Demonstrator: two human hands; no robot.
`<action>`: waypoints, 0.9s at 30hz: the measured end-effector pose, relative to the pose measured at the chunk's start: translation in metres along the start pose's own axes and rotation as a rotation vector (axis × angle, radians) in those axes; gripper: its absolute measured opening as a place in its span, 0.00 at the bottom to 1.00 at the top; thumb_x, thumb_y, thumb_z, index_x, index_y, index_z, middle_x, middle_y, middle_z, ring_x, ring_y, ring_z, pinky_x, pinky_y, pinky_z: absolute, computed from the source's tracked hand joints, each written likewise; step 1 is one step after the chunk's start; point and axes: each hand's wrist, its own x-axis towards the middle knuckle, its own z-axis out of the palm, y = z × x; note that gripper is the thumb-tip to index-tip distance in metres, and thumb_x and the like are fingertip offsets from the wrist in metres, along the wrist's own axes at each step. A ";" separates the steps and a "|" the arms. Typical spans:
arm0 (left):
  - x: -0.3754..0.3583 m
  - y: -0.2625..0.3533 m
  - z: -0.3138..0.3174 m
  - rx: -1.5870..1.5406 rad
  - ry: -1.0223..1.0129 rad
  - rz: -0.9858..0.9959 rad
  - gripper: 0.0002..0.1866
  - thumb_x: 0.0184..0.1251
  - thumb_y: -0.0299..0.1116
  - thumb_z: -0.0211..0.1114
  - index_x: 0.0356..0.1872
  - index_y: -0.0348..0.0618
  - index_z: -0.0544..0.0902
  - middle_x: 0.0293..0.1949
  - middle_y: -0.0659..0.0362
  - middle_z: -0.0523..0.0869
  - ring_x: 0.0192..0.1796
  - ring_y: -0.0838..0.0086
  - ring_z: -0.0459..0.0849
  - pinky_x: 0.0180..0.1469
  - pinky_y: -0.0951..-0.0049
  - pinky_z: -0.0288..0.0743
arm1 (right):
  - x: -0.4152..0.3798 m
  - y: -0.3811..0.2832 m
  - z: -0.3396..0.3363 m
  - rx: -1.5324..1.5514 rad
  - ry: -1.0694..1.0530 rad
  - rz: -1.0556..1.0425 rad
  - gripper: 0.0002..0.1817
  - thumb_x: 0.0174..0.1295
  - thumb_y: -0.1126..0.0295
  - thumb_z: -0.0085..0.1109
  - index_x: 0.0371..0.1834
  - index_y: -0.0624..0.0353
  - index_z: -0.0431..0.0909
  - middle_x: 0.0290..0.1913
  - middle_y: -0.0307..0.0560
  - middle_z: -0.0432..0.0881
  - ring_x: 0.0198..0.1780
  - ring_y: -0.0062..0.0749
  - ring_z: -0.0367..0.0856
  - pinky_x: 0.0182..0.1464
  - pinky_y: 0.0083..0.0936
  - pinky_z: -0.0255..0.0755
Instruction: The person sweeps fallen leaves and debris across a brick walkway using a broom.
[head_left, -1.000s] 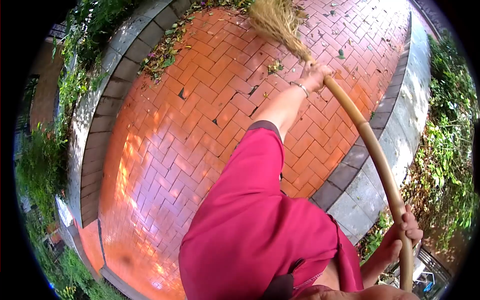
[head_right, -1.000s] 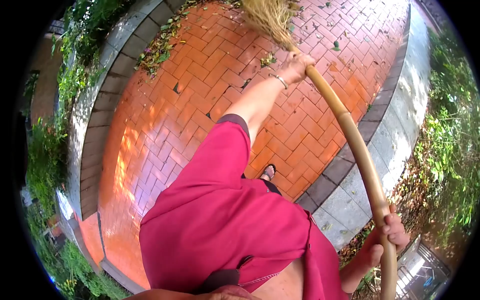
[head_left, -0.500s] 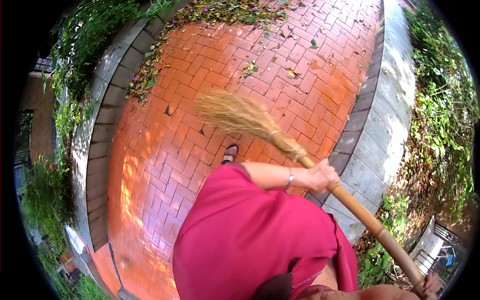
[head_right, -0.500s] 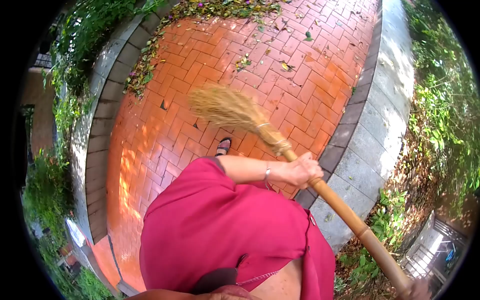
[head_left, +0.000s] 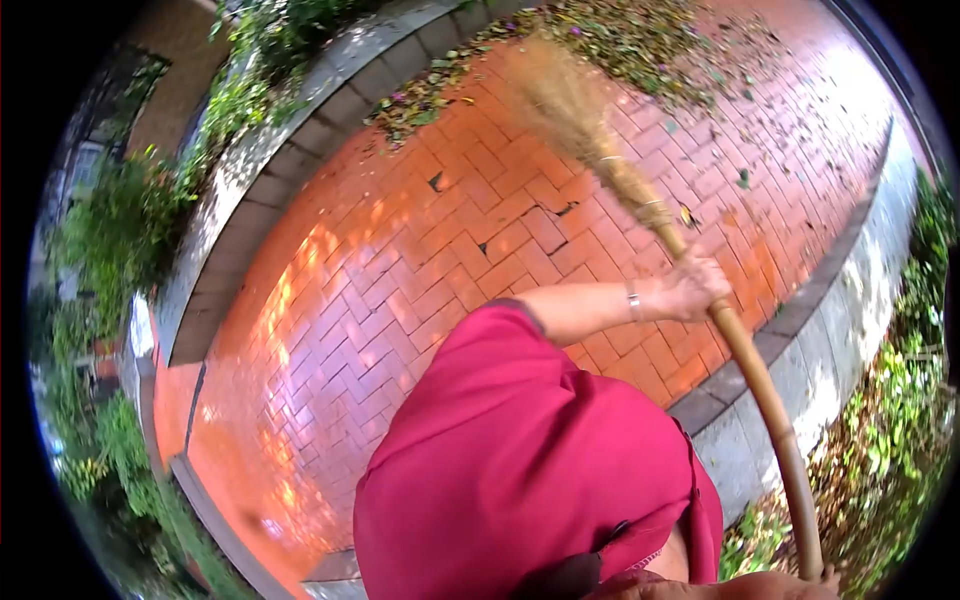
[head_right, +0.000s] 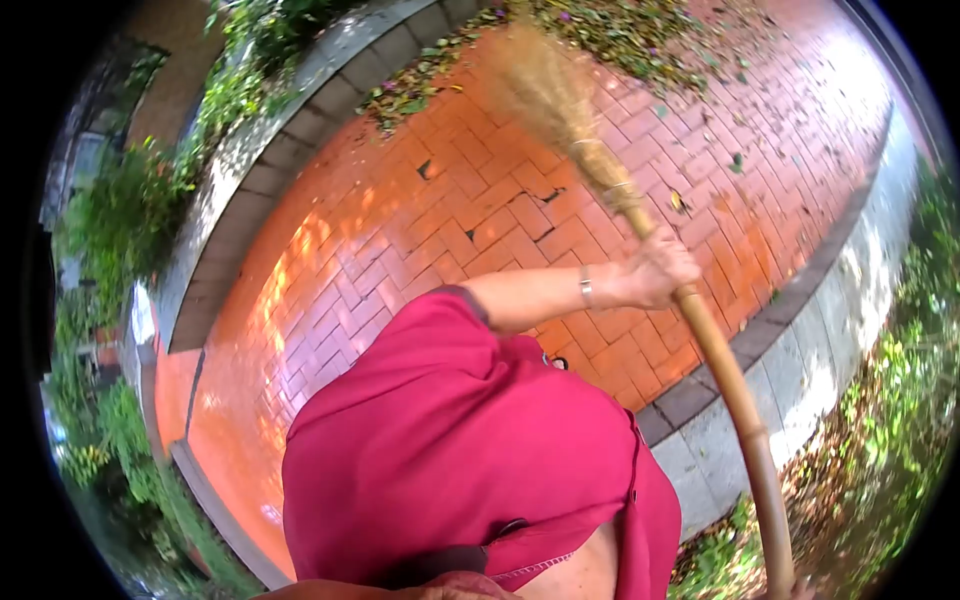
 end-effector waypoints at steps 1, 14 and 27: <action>-0.027 -0.015 -0.022 0.056 -0.028 -0.075 0.08 0.30 0.33 0.61 0.14 0.55 0.69 0.15 0.67 0.70 0.24 0.73 0.73 0.33 0.69 0.57 | 0.010 0.021 0.003 0.064 -0.068 0.096 0.07 0.46 0.71 0.54 0.19 0.53 0.65 0.19 0.35 0.64 0.29 0.27 0.64 0.41 0.28 0.62; -0.378 -0.272 -0.259 0.558 -0.373 -1.379 0.06 0.45 0.33 0.60 0.27 0.56 0.77 0.32 0.68 0.78 0.44 0.74 0.73 0.45 0.58 0.55 | -0.027 0.410 0.413 0.529 -0.644 0.985 0.14 0.41 0.73 0.64 0.28 0.59 0.68 0.32 0.45 0.72 0.43 0.38 0.70 0.57 0.43 0.55; 0.008 -0.523 -0.142 0.115 -0.346 -0.495 0.07 0.47 0.31 0.57 0.28 0.58 0.77 0.31 0.67 0.79 0.42 0.69 0.75 0.43 0.57 0.60 | 0.074 0.336 0.444 -0.282 -0.067 0.270 0.16 0.46 0.61 0.61 0.28 0.54 0.63 0.28 0.37 0.65 0.41 0.30 0.67 0.58 0.38 0.53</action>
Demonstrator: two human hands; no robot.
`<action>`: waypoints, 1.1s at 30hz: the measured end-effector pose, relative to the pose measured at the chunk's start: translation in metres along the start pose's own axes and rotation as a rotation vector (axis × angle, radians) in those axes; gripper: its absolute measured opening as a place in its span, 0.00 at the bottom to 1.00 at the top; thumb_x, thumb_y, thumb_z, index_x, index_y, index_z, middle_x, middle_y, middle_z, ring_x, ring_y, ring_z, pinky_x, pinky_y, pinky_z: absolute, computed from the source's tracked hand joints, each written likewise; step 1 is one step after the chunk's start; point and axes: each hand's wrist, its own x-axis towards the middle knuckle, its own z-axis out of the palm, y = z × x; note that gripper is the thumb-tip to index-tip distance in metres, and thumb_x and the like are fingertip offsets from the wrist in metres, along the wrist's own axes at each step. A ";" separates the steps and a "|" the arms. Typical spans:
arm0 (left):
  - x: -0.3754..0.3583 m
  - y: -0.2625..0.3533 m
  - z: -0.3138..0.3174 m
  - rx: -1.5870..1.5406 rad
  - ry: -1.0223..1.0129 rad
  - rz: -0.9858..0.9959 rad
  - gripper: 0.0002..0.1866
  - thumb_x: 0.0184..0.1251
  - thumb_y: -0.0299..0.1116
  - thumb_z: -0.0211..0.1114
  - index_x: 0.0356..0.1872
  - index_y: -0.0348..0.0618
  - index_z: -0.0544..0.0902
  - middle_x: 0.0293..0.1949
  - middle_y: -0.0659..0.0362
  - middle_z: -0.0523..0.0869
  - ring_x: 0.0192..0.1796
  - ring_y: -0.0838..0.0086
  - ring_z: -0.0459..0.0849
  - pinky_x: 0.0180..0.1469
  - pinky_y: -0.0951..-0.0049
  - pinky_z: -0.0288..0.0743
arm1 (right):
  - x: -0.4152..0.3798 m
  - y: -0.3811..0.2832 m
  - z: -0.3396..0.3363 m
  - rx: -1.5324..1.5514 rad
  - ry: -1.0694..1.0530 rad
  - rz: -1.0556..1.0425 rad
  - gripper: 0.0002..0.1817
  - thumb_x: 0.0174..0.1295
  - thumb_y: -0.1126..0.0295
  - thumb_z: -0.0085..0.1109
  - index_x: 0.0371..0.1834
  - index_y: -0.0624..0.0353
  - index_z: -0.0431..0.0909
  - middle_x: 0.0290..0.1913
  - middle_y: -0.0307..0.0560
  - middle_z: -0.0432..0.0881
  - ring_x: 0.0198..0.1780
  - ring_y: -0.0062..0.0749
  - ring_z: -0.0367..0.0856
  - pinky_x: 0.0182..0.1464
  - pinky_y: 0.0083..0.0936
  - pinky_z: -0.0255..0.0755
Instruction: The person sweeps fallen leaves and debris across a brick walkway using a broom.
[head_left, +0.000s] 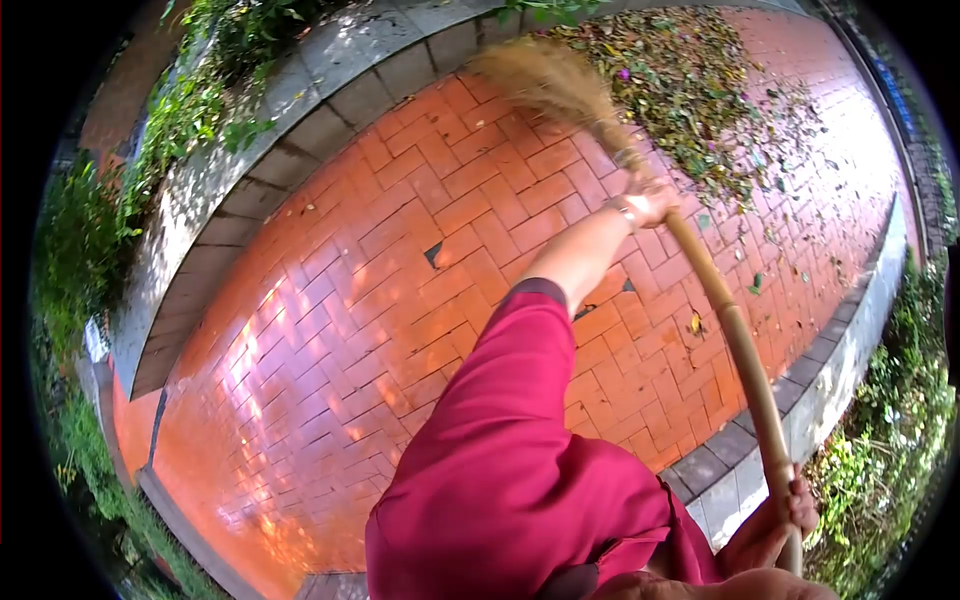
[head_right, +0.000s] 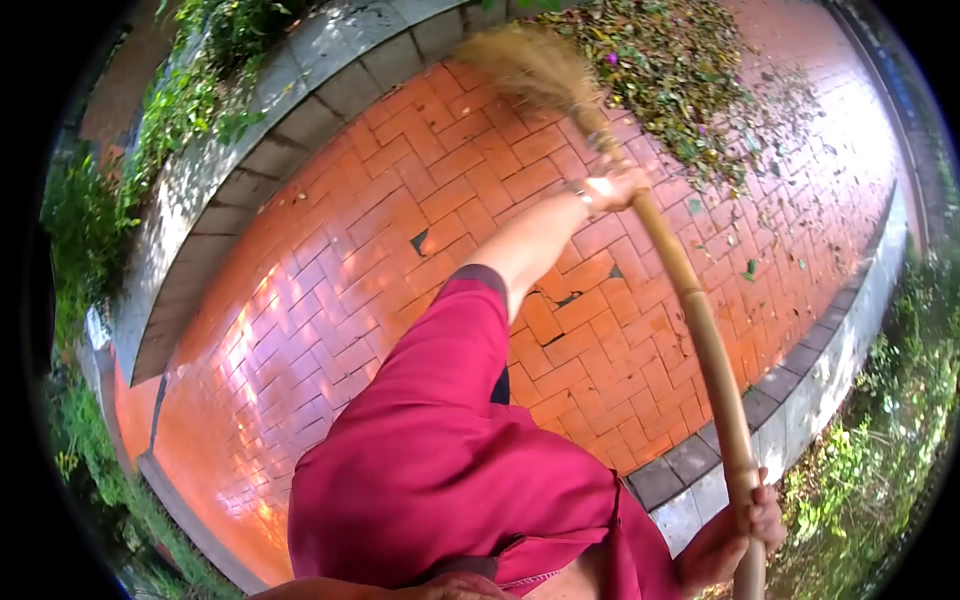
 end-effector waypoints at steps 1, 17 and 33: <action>0.038 0.007 0.033 -0.168 0.261 0.178 0.05 0.48 0.32 0.57 0.27 0.58 0.77 0.29 0.67 0.78 0.41 0.72 0.74 0.44 0.56 0.59 | 0.003 -0.019 -0.012 0.022 -0.008 -0.066 0.14 0.46 0.62 0.59 0.27 0.54 0.64 0.27 0.37 0.65 0.40 0.30 0.67 0.56 0.36 0.55; -0.159 0.147 0.010 -0.006 0.060 0.143 0.09 0.29 0.31 0.60 0.15 0.53 0.69 0.17 0.68 0.70 0.28 0.75 0.71 0.35 0.70 0.57 | 0.049 -0.011 -0.244 0.818 -0.266 0.266 0.12 0.47 0.71 0.59 0.22 0.56 0.63 0.25 0.41 0.66 0.37 0.32 0.66 0.52 0.34 0.58; 0.047 -0.042 0.016 -0.063 0.195 0.186 0.06 0.43 0.27 0.56 0.22 0.54 0.73 0.28 0.66 0.75 0.39 0.69 0.71 0.42 0.61 0.57 | 0.087 0.015 0.022 -0.004 -0.004 0.072 0.18 0.45 0.62 0.61 0.28 0.55 0.60 0.28 0.40 0.63 0.39 0.33 0.67 0.58 0.38 0.54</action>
